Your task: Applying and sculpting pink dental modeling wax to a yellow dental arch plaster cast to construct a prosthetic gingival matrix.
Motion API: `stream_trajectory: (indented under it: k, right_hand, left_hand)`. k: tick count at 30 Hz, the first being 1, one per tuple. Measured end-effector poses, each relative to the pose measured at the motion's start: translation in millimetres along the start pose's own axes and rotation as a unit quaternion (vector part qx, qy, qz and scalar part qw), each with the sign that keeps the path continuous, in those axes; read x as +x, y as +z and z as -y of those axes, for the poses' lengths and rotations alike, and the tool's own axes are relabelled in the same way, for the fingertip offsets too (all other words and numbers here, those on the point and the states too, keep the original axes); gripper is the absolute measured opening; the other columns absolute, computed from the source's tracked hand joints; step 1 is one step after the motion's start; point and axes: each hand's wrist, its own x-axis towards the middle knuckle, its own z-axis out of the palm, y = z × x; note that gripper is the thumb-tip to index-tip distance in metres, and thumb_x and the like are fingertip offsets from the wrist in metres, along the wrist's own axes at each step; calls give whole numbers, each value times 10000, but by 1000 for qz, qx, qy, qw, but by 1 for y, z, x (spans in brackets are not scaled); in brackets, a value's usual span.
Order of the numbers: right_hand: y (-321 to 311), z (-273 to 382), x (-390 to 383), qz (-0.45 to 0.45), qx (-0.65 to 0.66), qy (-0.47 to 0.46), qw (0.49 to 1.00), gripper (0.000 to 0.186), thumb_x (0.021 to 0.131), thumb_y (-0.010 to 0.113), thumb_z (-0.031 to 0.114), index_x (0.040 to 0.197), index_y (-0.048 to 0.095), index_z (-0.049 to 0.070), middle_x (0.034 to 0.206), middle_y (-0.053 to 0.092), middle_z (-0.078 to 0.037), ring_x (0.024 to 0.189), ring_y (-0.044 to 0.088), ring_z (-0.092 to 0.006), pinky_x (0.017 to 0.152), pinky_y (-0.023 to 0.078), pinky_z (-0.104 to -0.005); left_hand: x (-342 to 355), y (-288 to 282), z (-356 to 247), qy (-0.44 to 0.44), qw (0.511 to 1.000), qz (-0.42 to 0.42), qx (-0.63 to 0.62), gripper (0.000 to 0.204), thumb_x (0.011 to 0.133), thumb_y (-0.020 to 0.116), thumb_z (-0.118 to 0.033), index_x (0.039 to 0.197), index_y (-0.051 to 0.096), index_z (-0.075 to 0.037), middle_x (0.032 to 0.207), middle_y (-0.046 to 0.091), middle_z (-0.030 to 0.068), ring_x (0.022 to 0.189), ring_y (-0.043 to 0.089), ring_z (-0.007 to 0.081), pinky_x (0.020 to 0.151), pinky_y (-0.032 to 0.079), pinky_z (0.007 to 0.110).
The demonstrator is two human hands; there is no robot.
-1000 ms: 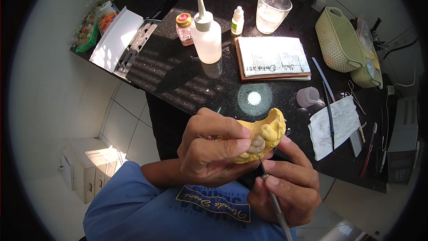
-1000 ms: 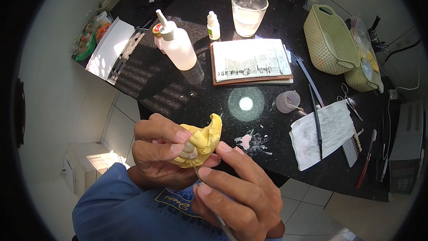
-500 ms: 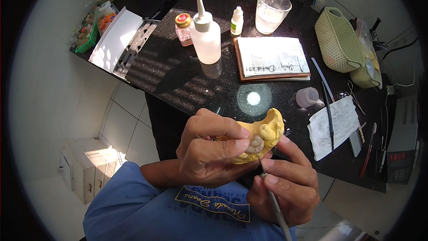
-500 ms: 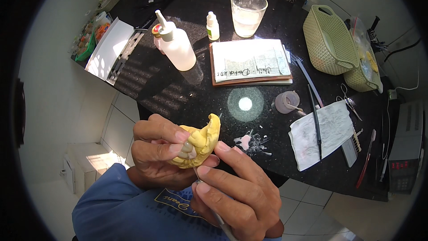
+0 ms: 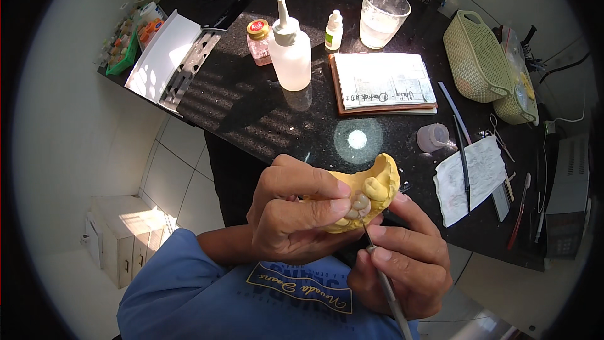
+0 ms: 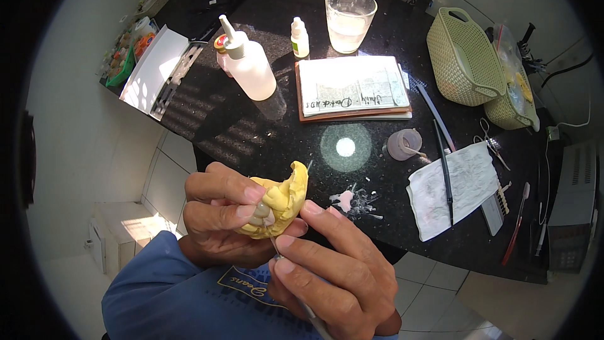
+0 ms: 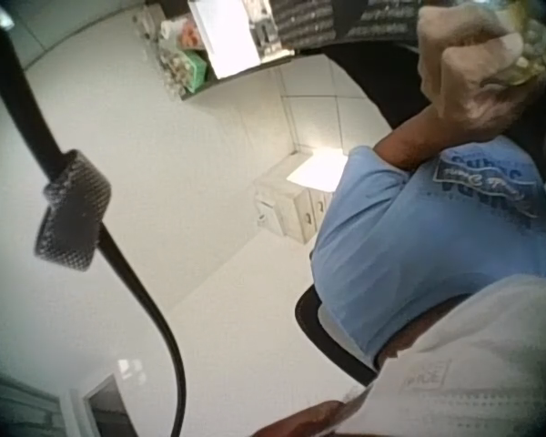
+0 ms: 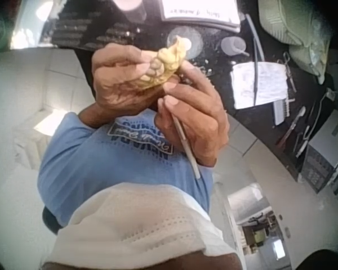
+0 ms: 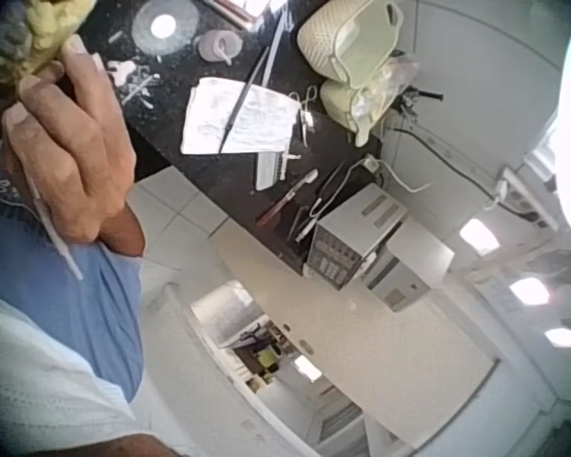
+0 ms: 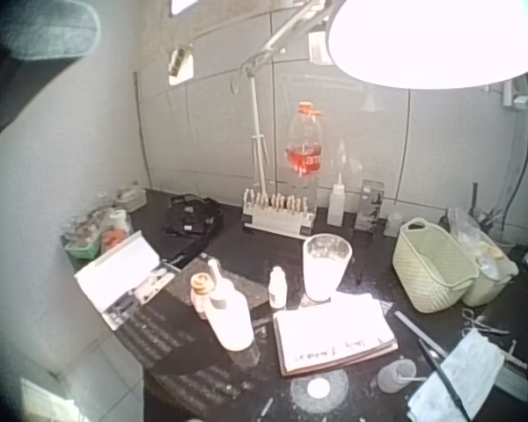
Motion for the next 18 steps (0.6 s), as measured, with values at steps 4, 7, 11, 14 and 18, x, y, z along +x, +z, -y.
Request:
stream_trajectory:
  k: [4, 7, 11, 14, 18]
  right_hand:
    - [-2, 0, 2, 21, -7, -4, 1000, 261, 785, 705, 29, 994, 548, 31, 951, 622, -144, 1016, 630, -363, 907, 543, -435]
    - [-1, 0, 1, 15, -4, 5, 1000, 258, 787, 703, 31, 994, 549, 34, 951, 621, -141, 1018, 630, -366, 908, 544, -433]
    - [1, 2, 0, -6, -2, 9, 1000, 252, 790, 702, 36, 989, 548, 38, 953, 620, -137, 1023, 628, -368, 911, 544, -429]
    - [0, 1, 1, 5, -1, 9, 1000, 247, 792, 701, 40, 985, 547, 41, 954, 620, -138, 1024, 628, -369, 910, 544, -427]
    - [2, 2, 1, 4, -9, 11, 1000, 243, 795, 702, 46, 980, 545, 42, 950, 619, -139, 1017, 630, -373, 907, 546, -427]
  left_hand:
    - [1, -2, -1, 1, 1000, 0, 2, 520, 626, 889, -74, 1023, 554, -94, 1027, 567, 82, 806, 584, 145, 613, 478, 233]
    - [3, -1, -1, -5, 1000, 7, -1, 520, 626, 888, -72, 1024, 554, -93, 1024, 565, 80, 813, 582, 143, 620, 484, 232]
    - [1, 0, -1, -5, 1000, 0, -4, 524, 622, 890, -70, 1022, 552, -94, 1023, 561, 79, 814, 580, 142, 624, 490, 231]
    - [1, -3, -1, -6, 1000, 3, 2, 526, 619, 891, -68, 1020, 552, -93, 1023, 560, 79, 811, 578, 142, 617, 490, 230]
    - [3, -2, 0, -1, 1000, -2, -1, 521, 619, 891, -67, 1016, 555, -89, 1017, 562, 80, 810, 578, 140, 614, 494, 227]
